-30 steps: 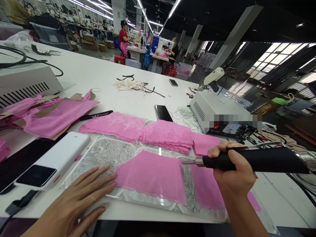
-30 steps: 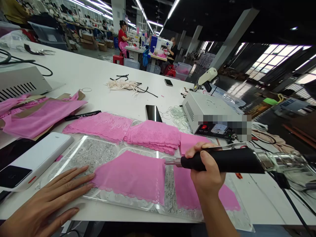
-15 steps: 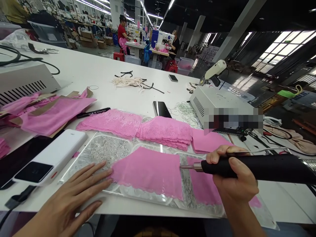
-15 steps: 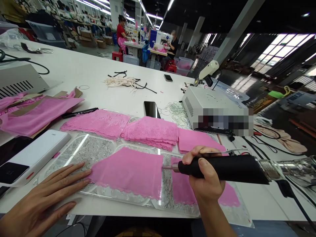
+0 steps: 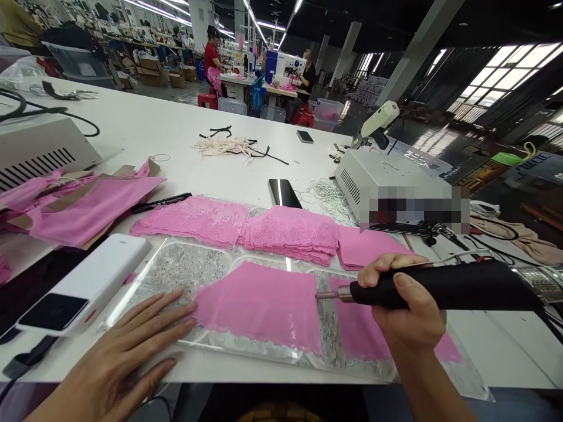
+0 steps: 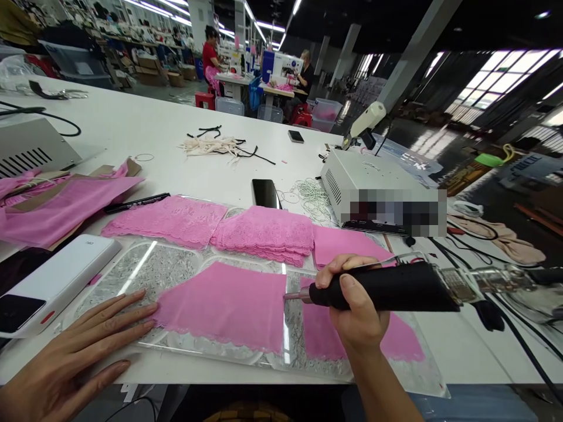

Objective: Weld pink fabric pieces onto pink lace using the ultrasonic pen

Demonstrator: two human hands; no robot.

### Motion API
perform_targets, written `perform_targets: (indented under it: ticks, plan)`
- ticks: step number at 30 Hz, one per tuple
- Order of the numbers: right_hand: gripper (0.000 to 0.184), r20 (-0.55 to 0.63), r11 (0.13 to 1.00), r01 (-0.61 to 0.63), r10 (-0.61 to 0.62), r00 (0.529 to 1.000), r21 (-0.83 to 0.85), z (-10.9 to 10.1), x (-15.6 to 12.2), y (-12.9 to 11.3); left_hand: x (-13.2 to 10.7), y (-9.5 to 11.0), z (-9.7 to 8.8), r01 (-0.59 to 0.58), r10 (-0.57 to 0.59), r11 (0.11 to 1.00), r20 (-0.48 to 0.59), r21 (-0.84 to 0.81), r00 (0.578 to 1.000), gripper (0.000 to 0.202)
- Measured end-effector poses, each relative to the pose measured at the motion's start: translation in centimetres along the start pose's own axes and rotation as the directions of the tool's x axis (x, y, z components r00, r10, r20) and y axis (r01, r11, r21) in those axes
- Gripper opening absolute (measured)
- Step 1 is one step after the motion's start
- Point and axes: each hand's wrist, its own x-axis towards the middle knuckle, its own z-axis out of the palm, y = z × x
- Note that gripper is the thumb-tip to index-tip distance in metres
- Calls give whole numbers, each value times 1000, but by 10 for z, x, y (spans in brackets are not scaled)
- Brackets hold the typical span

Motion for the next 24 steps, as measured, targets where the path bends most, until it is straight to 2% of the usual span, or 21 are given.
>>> perform_targets:
  ticks: [4,9,14,20,24]
  plan:
    - [12,-13,999,-11,12,1000,47,-4,-2,-7,2,2,0,12,-12,1000,-14,-4,1000,45]
    - [12,36,997,-36,33,999,63,-9,-12,-14,5,5,-2,3,-3,1000,1,-28,1000,45]
    - [11,57,996,-53,49,997,78,-9,-14,-11,6,5,-5,-8,9,1000,30,-28,1000,48]
    - [8,97,996,-54,46,994,78,-8,-13,-9,8,9,-6,26,-26,998,8,-51,1000,45]
    - [8,108,996,-49,41,993,80,-8,-13,-9,5,8,-8,52,-50,997,35,-50,998,45]
